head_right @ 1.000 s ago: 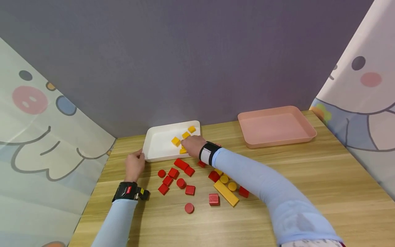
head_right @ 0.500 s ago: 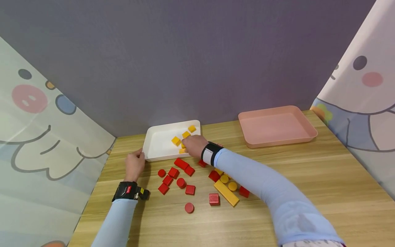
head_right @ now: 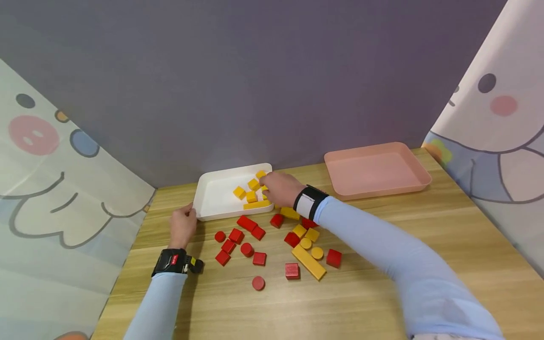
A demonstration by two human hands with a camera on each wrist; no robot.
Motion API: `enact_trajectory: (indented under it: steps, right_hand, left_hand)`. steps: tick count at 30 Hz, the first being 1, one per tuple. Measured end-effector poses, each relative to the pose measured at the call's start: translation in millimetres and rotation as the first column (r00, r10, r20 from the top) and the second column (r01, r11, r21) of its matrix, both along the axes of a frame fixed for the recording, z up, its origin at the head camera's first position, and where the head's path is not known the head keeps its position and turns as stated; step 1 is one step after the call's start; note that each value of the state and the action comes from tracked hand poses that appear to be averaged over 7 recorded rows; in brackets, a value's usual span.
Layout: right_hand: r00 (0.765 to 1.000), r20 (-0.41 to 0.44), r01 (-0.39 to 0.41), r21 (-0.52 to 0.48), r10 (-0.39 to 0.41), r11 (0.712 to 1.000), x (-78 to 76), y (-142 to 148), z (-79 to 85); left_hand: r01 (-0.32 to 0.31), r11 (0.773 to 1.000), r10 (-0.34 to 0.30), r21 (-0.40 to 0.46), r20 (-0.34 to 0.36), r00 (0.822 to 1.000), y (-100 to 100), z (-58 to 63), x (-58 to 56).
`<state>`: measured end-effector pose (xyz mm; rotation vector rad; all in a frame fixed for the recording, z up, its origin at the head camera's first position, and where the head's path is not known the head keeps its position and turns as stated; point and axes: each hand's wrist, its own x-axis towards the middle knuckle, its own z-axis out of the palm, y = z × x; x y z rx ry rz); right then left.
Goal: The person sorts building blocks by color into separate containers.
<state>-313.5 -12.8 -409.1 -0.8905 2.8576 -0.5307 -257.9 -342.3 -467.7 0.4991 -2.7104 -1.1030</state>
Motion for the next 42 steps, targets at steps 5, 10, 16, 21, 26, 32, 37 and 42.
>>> enact_trajectory:
  steps: [5, 10, 16, 21, 26, 32, 37, 42]
  right_hand:
    - [0.998, 0.011, 0.070, -0.089, -0.069, 0.994, 6.5, 31.1, 17.3]
    - [0.995, 0.000, 0.104, -0.102, -0.104, 0.989, 12.9, 61.6, 24.5]
    - [0.991, 0.042, 0.133, -0.069, -0.130, 0.989, 19.5, 85.4, 13.4]
    - [0.966, 0.201, 0.178, -0.069, -0.161, 0.982, 26.3, 91.4, -1.5]
    - [0.955, 0.259, 0.161, -0.029, -0.148, 0.987, 30.7, 91.7, -18.2]
    - [0.961, 0.234, 0.152, -0.002, -0.148, 0.988, 36.6, 91.8, -28.0]
    - [0.962, 0.232, 0.149, -0.004, -0.144, 0.989, 38.3, 90.5, -30.8]
    - [0.967, 0.215, 0.141, -0.003, -0.137, 0.990, 35.9, 91.1, -35.6]
  left_hand:
    - [-0.001, 1.000, 0.001, -0.008, -0.016, 1.000, -3.4, -0.4, 0.9]
    - [-0.011, 1.000, 0.010, -0.020, -0.023, 1.000, -5.4, -1.1, 3.6]
    - [-0.017, 0.999, 0.016, -0.033, -0.040, 0.999, -5.6, -1.6, 4.1]
    - [-0.017, 0.999, 0.015, -0.039, -0.038, 0.999, -5.2, -2.5, 2.9]
    - [-0.007, 0.999, 0.006, -0.042, -0.031, 1.000, -3.3, -2.0, 2.7]
    - [0.001, 0.999, -0.002, -0.035, -0.023, 1.000, -0.6, -1.1, 2.3]
    - [-0.003, 0.999, 0.003, -0.037, -0.017, 1.000, -0.5, -2.1, 2.6]
    - [-0.009, 0.999, 0.009, -0.033, -0.012, 1.000, -0.4, -2.3, 1.3]
